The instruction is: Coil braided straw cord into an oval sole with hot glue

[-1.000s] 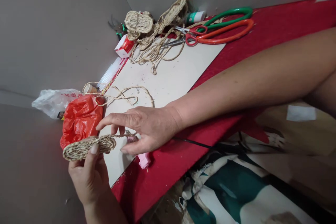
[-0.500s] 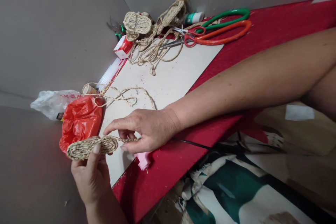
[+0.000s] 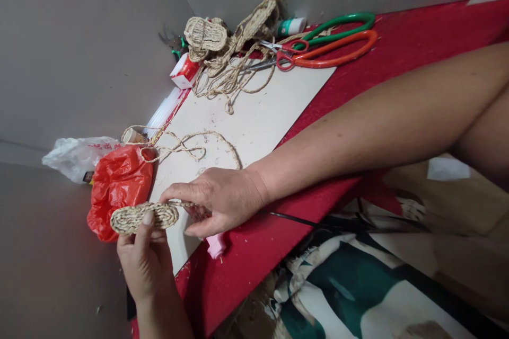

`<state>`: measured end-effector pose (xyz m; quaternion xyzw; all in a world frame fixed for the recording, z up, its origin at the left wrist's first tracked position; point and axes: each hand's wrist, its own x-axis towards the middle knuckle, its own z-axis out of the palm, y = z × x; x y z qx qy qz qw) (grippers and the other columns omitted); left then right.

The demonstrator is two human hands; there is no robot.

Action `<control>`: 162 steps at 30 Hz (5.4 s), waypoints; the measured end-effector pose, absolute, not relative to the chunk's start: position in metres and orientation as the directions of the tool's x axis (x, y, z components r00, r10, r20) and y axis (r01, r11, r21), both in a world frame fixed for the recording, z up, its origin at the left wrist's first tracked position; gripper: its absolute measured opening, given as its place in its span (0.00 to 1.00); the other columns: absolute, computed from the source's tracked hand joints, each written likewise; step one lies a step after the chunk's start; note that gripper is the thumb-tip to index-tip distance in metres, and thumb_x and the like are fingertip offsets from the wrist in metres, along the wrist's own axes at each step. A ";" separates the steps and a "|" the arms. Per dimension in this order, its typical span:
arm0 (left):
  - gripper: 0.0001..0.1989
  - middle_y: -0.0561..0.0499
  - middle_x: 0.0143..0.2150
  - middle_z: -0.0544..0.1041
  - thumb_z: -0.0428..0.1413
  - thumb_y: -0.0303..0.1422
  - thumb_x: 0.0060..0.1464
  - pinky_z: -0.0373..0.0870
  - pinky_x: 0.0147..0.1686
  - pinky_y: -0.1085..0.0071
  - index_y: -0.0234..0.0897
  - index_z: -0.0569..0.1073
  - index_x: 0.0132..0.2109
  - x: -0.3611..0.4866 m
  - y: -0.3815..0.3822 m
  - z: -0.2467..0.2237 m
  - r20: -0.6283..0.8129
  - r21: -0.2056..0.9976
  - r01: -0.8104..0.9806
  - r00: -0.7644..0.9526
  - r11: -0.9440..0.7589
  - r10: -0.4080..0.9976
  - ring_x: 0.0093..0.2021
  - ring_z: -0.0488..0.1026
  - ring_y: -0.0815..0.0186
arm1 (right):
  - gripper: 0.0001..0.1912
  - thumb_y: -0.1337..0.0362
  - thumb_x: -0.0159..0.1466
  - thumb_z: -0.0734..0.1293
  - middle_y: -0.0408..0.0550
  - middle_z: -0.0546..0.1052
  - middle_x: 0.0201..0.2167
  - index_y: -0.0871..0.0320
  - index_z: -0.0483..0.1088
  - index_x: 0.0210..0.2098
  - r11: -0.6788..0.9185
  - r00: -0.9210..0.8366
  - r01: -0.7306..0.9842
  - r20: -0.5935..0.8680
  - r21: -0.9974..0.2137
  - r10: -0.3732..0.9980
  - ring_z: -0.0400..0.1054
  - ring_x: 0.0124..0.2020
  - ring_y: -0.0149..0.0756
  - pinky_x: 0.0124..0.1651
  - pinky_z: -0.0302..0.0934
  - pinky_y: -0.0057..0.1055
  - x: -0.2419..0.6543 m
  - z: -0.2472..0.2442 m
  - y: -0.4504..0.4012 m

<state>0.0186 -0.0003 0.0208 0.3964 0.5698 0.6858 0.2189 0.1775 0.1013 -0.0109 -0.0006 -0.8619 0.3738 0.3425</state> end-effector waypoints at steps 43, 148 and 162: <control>0.08 0.52 0.32 0.77 0.61 0.37 0.48 0.70 0.40 0.71 0.37 0.76 0.33 0.055 0.025 0.013 0.043 0.981 -0.131 -0.571 -0.142 0.820 0.35 0.74 0.68 | 0.16 0.59 0.64 0.60 0.48 0.76 0.40 0.63 0.64 0.46 0.969 -0.638 -0.035 0.751 -0.246 0.167 0.69 0.37 0.36 0.29 0.48 0.32 0.169 -0.014 0.125; 0.09 0.54 0.30 0.73 0.63 0.33 0.47 0.67 0.32 0.76 0.35 0.72 0.35 0.046 0.002 0.007 0.311 0.950 0.223 -0.684 -0.216 0.660 0.29 0.71 0.71 | 0.20 0.66 0.60 0.64 0.45 0.77 0.29 0.66 0.68 0.51 0.778 -0.607 -0.281 0.732 -0.561 0.308 0.67 0.27 0.27 0.33 0.60 0.25 0.173 -0.010 0.112; 0.09 0.52 0.33 0.76 0.61 0.36 0.51 0.69 0.37 0.73 0.34 0.74 0.35 0.043 0.005 0.005 0.313 0.938 0.107 -0.664 -0.328 0.679 0.33 0.73 0.70 | 0.20 0.74 0.56 0.63 0.43 0.73 0.29 0.66 0.69 0.49 0.505 -0.628 -0.420 0.644 -0.754 0.437 0.65 0.29 0.25 0.37 0.62 0.24 0.165 -0.015 0.107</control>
